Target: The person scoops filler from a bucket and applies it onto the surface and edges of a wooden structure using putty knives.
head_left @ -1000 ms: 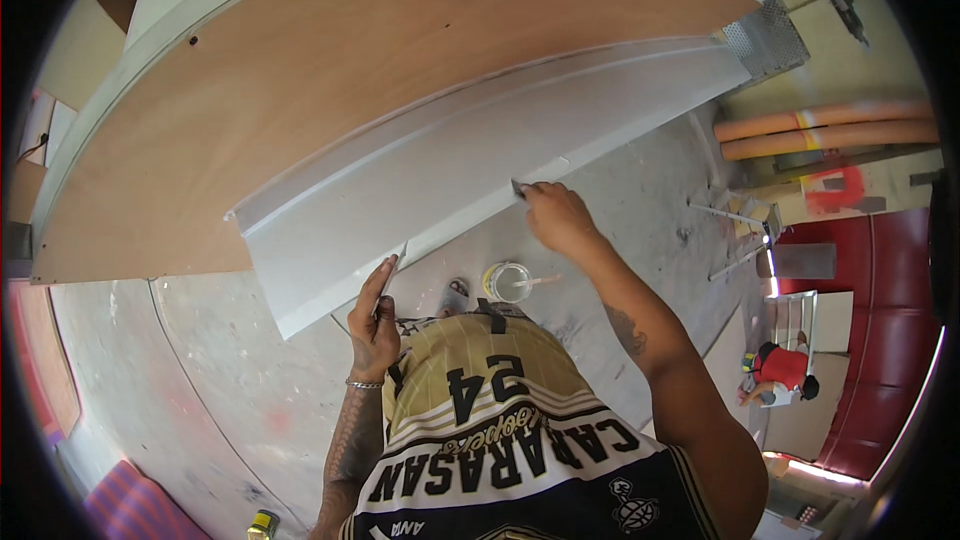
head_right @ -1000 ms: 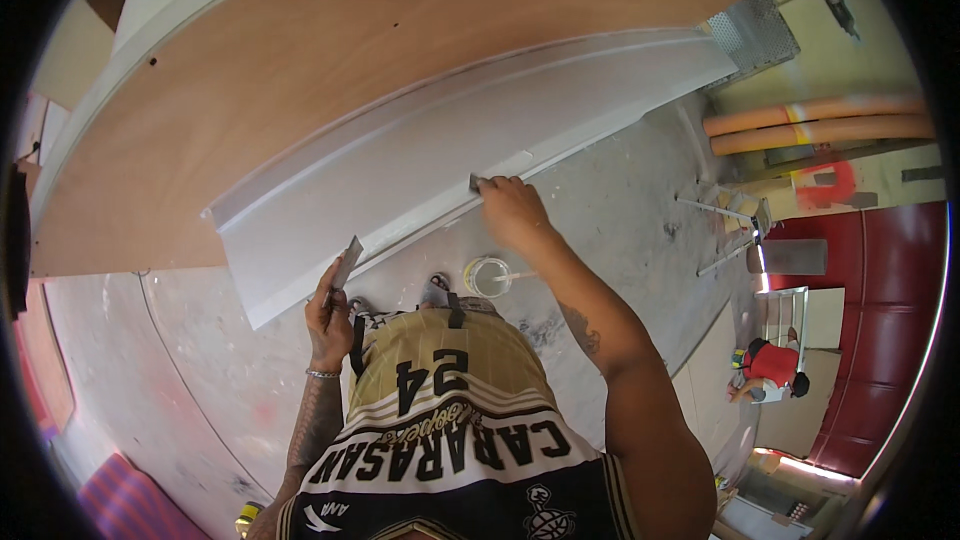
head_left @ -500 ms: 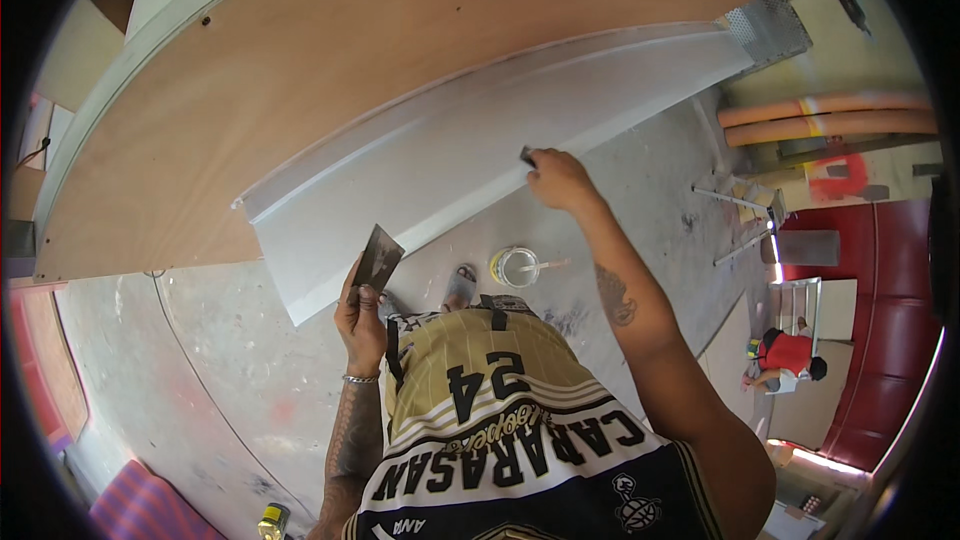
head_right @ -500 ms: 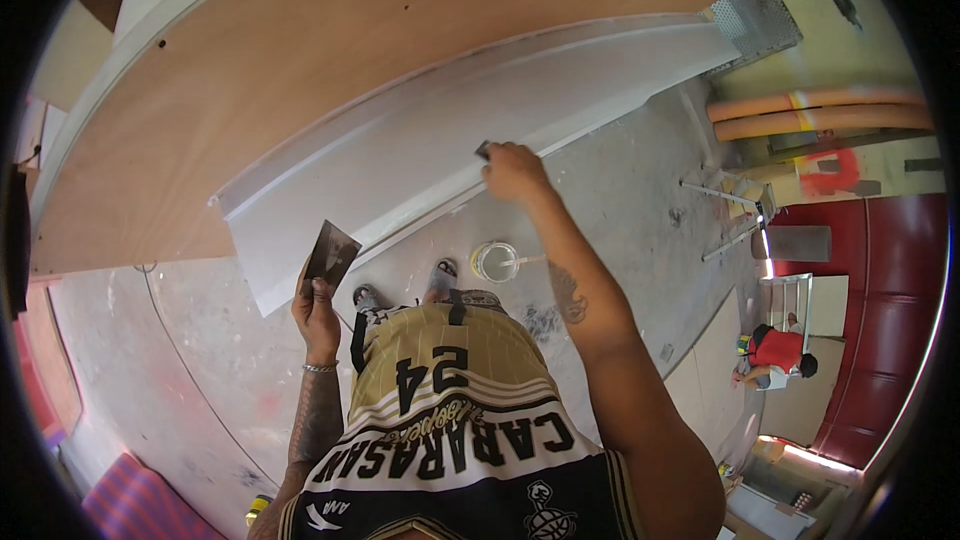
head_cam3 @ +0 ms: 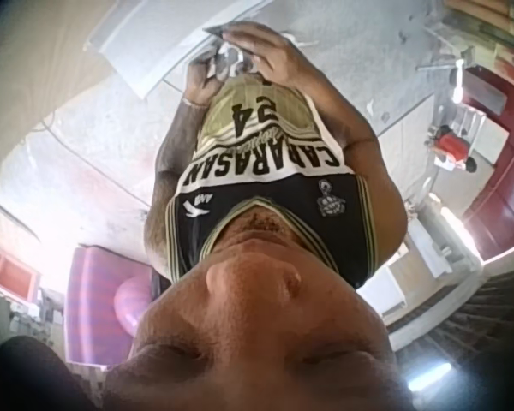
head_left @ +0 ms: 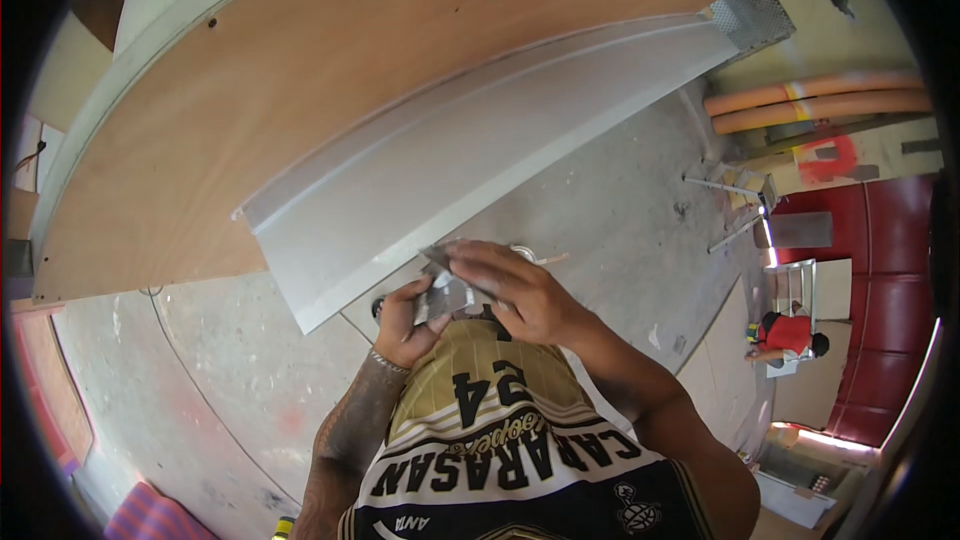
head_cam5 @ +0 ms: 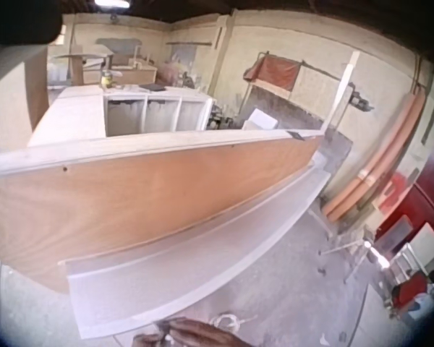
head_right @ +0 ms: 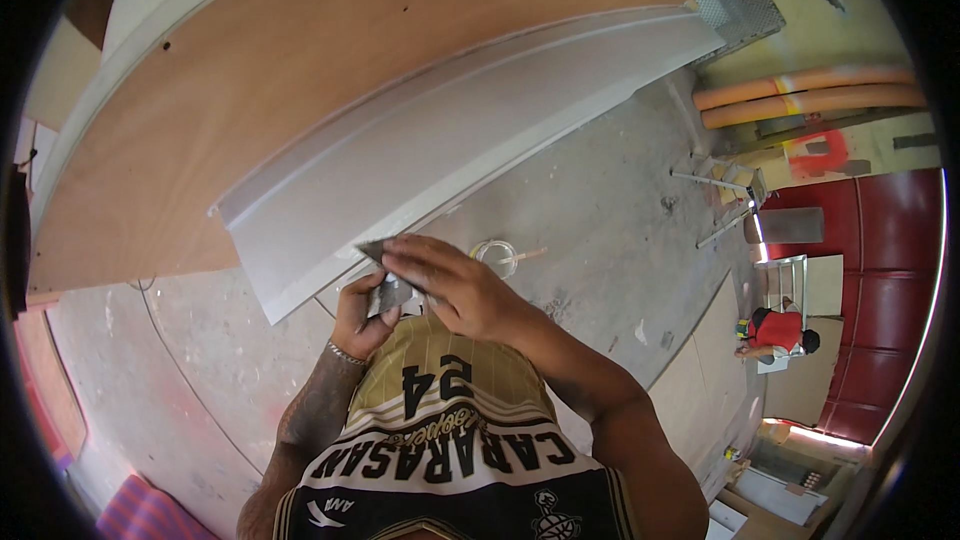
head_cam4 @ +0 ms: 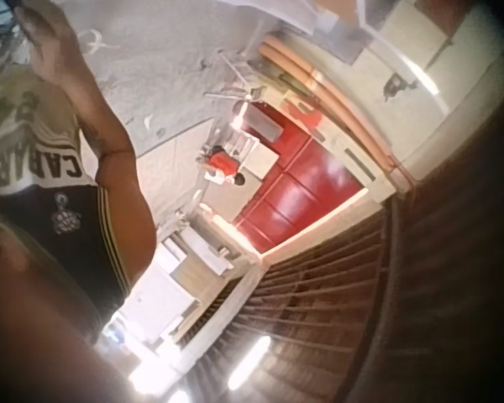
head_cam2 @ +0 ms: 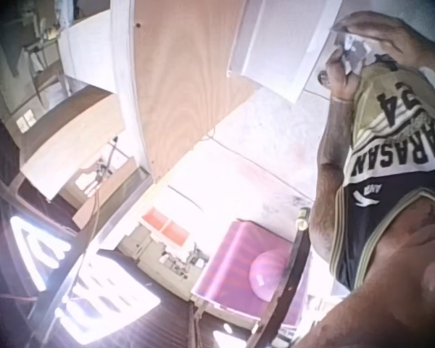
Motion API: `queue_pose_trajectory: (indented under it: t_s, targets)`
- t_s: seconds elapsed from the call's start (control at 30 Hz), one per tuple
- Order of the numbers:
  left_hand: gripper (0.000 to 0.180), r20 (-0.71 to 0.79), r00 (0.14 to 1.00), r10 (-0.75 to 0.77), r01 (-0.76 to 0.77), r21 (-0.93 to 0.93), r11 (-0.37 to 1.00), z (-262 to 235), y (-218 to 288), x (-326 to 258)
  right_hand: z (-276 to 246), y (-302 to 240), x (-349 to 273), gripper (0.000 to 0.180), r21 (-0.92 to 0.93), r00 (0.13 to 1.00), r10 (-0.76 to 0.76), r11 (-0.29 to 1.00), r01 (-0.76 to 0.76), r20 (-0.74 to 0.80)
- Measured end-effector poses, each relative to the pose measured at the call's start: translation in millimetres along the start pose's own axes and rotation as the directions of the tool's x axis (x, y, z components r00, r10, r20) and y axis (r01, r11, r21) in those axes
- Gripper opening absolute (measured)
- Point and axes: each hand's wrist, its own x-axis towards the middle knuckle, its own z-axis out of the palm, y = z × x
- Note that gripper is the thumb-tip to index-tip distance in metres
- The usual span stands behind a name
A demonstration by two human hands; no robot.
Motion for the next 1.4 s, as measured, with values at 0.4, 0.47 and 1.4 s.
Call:
queue_pose_trajectory:
  t_s: [0.4, 0.47, 1.4]
  targets:
    - [0.040, 0.203, 0.845, 0.494, -0.531, 0.220, 0.818, 62, 58, -22, -119, 193, -10, 0.049, -0.651, 0.862, 0.385, 0.570, -0.502, -0.328]
    - [0.041, 0.174, 0.840, 0.514, -0.542, 0.234, 0.807, 48, 55, -22, -129, 213, 3, 0.046, -0.624, 0.746, 0.567, 0.454, -0.636, -0.348]
    - [0.033, 0.180, 0.917, 0.355, -0.361, -0.002, 0.933, 23, 55, -38, 2, 78, -44, 0.060, -0.354, 0.996, 0.074, 0.931, -0.087, -0.051]
